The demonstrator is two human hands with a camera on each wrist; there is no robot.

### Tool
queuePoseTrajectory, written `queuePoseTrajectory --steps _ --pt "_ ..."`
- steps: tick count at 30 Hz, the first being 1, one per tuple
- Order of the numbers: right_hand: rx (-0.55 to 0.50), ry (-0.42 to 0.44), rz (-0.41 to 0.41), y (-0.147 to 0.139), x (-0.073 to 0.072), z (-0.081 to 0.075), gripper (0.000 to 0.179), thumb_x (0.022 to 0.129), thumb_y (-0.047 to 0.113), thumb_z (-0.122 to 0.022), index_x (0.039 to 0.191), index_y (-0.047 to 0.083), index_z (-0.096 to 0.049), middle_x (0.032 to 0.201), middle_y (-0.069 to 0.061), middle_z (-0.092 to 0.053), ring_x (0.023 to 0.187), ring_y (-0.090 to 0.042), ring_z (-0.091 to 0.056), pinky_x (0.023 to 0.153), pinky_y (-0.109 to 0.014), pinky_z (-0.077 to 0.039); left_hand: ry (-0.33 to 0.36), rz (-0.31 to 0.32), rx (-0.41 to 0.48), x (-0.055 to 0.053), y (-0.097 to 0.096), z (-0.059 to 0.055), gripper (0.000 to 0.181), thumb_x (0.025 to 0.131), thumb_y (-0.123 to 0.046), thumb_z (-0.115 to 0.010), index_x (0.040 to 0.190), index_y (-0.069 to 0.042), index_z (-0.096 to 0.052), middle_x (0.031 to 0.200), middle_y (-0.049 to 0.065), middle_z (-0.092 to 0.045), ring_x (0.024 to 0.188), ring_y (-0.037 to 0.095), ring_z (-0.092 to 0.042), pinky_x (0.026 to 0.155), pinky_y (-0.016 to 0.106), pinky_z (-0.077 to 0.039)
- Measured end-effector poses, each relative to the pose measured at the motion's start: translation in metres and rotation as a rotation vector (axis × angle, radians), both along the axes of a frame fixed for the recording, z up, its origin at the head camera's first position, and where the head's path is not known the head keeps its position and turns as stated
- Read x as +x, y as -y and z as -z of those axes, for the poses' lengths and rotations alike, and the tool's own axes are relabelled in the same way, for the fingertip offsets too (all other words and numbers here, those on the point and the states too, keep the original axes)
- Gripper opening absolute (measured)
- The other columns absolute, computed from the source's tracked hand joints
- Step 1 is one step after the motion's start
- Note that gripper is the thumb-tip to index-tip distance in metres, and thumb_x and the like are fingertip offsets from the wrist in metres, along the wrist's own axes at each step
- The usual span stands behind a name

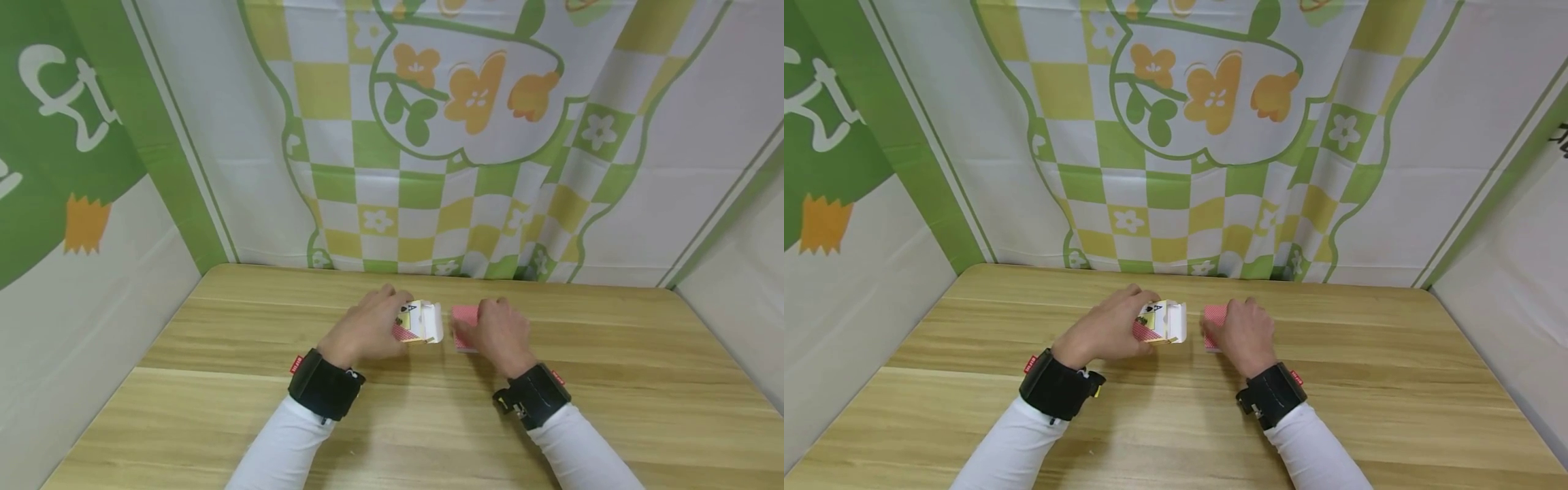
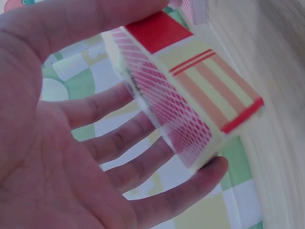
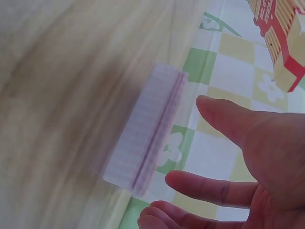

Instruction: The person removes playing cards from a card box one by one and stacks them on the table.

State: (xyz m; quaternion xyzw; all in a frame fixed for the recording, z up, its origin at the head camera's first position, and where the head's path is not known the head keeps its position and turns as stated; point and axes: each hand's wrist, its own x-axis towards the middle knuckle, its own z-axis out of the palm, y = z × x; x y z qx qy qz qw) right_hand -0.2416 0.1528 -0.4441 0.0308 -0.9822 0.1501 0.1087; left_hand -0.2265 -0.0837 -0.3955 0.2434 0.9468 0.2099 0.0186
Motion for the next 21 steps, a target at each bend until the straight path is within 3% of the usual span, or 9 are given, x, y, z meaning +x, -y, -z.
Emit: queuePoseTrajectory --steps 5,14,18,21 --pt "-0.018 -0.019 -0.009 -0.003 -0.001 -0.003 0.051 0.083 0.05 -0.079 0.064 0.01 -0.054 0.069 -0.008 -0.051 0.061 -0.024 -0.05 0.049 -0.037 -0.036 -0.03 -0.015 0.051 -0.001 0.0 0.0 0.069 0.074 -0.016 -0.085 0.136 -0.005 -0.056 0.118 0.007 -0.057 0.102 0.023 -0.051 0.086 0.039 -0.049" --pt "-0.038 0.067 -0.002 -0.01 -0.003 -0.009 0.041 0.084 0.043 -0.078 0.08 0.004 -0.066 0.078 -0.01 -0.06 0.069 -0.027 -0.058 0.054 -0.041 -0.044 -0.068 -0.1 0.126 -0.002 -0.005 0.007 0.078 0.079 -0.036 -0.087 0.141 -0.006 -0.049 0.123 0.011 -0.056 0.103 0.027 -0.053 0.086 0.043 -0.05" --pt "-0.042 0.076 -0.002 -0.011 -0.004 -0.012 0.038 0.084 0.041 -0.078 0.079 0.004 -0.067 0.078 -0.009 -0.06 0.069 -0.026 -0.058 0.054 -0.04 -0.045 -0.142 -0.162 0.118 -0.004 -0.008 0.014 0.08 0.084 -0.044 -0.081 0.143 -0.004 -0.046 0.124 0.015 -0.058 0.104 0.03 -0.057 0.083 0.048 -0.052" --pt "-0.052 0.084 0.001 -0.012 -0.004 -0.014 0.037 0.084 0.04 -0.078 0.082 0.004 -0.069 0.08 -0.009 -0.062 0.071 -0.025 -0.058 0.055 -0.04 -0.045 -0.207 -0.223 0.075 -0.007 -0.009 0.019 0.076 0.086 -0.049 -0.078 0.138 -0.001 -0.047 0.113 0.017 -0.061 0.093 0.032 -0.061 0.072 0.047 -0.055"
